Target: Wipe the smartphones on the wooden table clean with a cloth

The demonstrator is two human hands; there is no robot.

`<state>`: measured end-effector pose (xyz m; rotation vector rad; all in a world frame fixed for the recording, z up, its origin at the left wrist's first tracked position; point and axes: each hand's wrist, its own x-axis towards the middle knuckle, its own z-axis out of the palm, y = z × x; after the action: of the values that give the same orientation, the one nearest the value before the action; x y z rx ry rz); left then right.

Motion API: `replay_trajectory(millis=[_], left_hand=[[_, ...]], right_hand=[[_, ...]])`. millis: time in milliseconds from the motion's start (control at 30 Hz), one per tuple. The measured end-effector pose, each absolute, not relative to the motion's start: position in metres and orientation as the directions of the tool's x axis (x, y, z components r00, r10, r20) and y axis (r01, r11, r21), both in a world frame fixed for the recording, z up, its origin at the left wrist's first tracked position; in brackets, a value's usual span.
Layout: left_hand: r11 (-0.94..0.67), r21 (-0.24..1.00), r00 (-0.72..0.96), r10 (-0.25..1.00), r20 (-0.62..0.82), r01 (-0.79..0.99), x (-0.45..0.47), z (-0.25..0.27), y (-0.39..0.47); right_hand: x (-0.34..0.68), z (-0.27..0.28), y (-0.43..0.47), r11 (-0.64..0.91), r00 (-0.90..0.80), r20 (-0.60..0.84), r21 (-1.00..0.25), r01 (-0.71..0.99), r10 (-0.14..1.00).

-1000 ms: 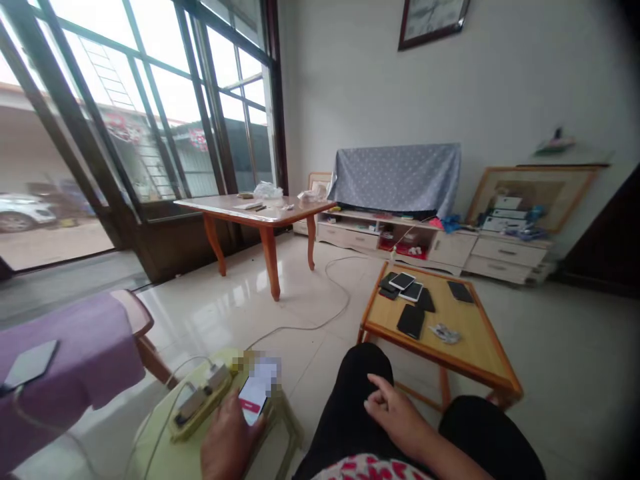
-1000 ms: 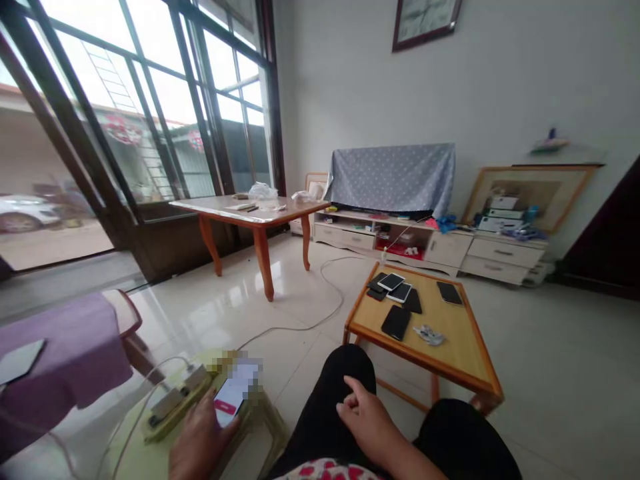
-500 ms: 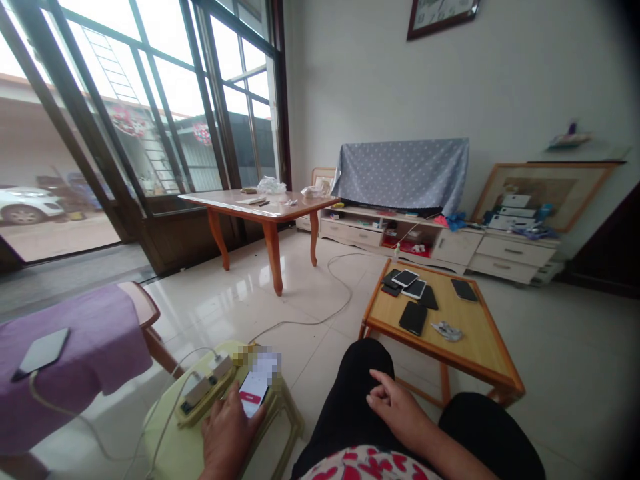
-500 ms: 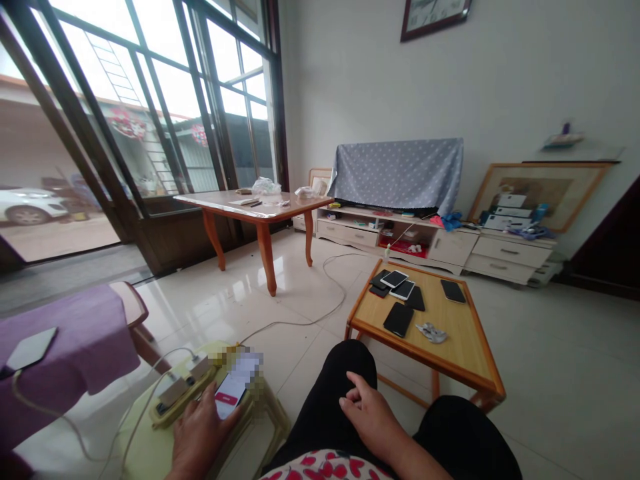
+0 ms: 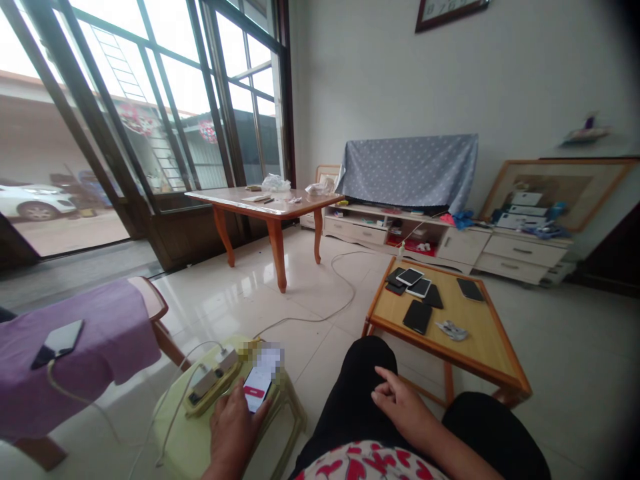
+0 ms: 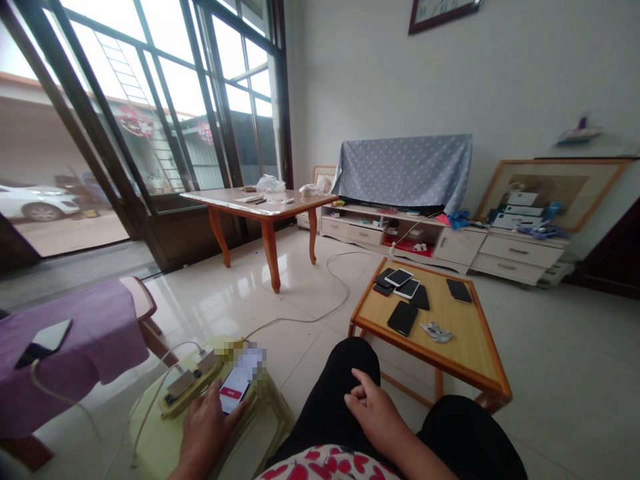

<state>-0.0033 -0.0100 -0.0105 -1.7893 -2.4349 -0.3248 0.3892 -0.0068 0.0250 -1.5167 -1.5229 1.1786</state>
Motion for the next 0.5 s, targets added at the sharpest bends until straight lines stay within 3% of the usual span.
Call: replay_trajectory(millis=[500], left_hand=[[0.298, 0.105, -0.315, 0.918, 0.241, 0.949, -0.0059, -0.0123, -0.0100]], right_hand=[[0.3892, 0.0262, -0.0077, -0.092, -0.092, -0.137, -0.922, 0.377, 0.986]])
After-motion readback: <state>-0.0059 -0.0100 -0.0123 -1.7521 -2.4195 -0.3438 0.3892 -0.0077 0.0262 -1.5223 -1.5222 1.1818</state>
